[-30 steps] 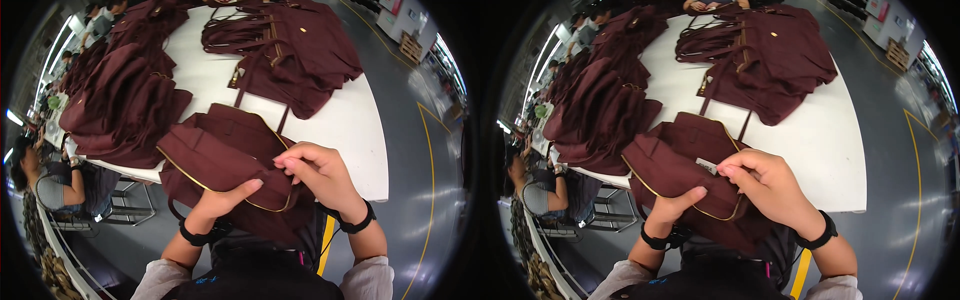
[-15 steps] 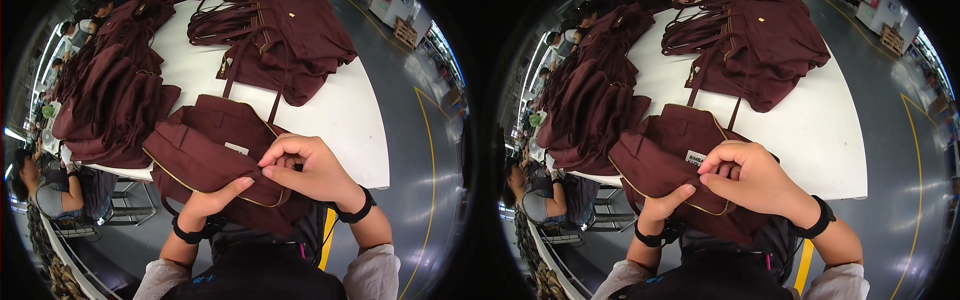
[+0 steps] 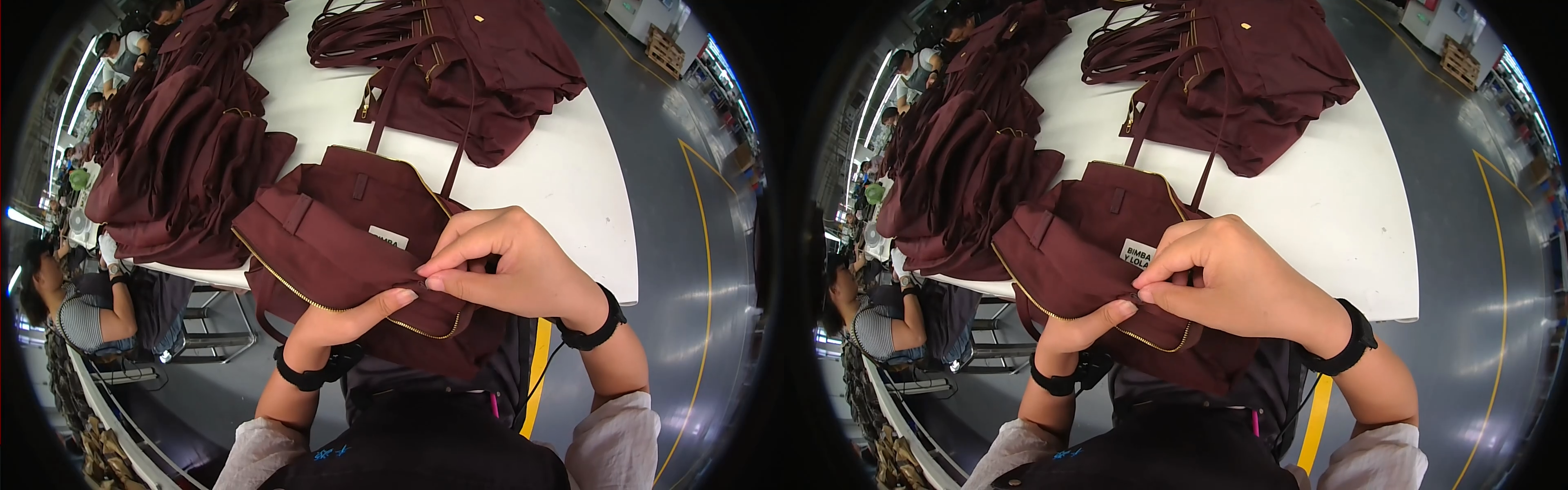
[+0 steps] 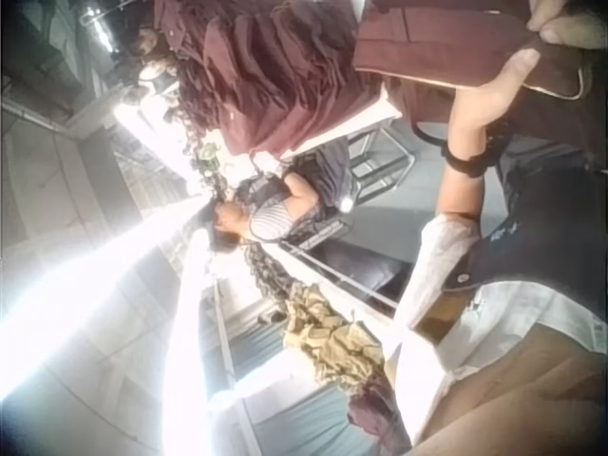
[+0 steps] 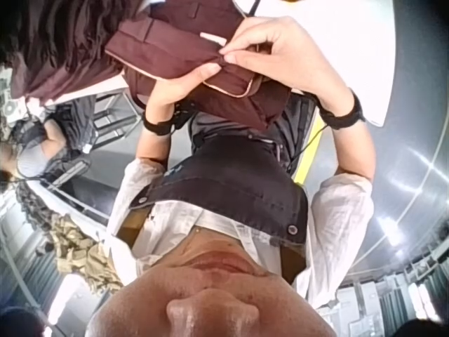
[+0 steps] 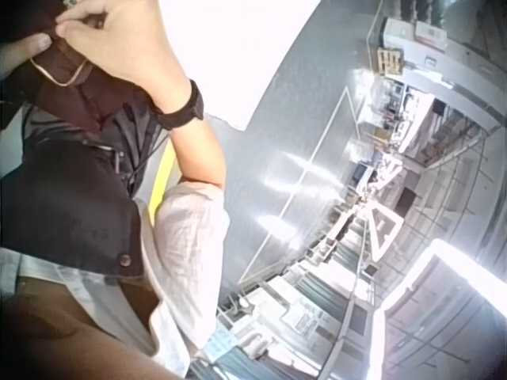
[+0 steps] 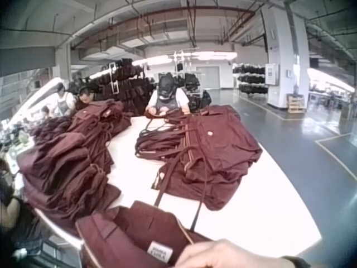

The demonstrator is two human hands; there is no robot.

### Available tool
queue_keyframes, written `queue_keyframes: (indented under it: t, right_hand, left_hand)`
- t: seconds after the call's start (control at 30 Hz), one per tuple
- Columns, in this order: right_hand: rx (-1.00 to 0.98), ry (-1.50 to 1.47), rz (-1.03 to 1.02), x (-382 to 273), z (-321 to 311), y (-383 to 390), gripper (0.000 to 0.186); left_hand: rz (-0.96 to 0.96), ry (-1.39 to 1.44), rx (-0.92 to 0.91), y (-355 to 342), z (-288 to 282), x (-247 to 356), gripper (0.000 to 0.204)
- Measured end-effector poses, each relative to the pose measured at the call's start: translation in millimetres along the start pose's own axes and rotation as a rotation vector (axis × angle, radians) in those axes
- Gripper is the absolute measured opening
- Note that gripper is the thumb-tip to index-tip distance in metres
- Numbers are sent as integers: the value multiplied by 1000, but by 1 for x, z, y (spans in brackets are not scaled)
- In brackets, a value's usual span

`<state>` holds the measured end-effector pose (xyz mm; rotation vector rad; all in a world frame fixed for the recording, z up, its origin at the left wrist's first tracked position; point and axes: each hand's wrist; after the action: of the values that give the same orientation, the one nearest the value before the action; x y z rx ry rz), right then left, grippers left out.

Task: Inspecting and finishing the details of burgundy tote bags at a factory workbench.

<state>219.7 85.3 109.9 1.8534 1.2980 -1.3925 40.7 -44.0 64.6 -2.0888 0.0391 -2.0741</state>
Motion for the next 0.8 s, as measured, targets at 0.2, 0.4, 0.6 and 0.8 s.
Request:
queue_keyframes:
  t: [0.2,0.4,0.6,0.8]
  right_hand:
    - [-32,-4,-27,2,-2,-4,10]
    - [-50,-5,24,2,-4,-3,10]
    - [-110,139,11,2,-10,-4,9]
    - [-115,283,-128,2,-13,0,8]
  left_hand:
    - [9,-21,-23,-1,2,4,14]
    - [0,-63,-48,-3,3,5,13]
    - [3,-116,-93,-6,4,7,11]
    - [19,-169,-96,-6,9,6,11]
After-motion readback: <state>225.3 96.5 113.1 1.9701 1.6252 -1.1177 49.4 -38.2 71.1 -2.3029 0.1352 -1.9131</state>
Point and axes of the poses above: each hand's wrist, its own y-axis away from the middle knuckle, its own z-axis out of the palm, x = y × z, and after that the axes turned 5 degrees about y, right-handed
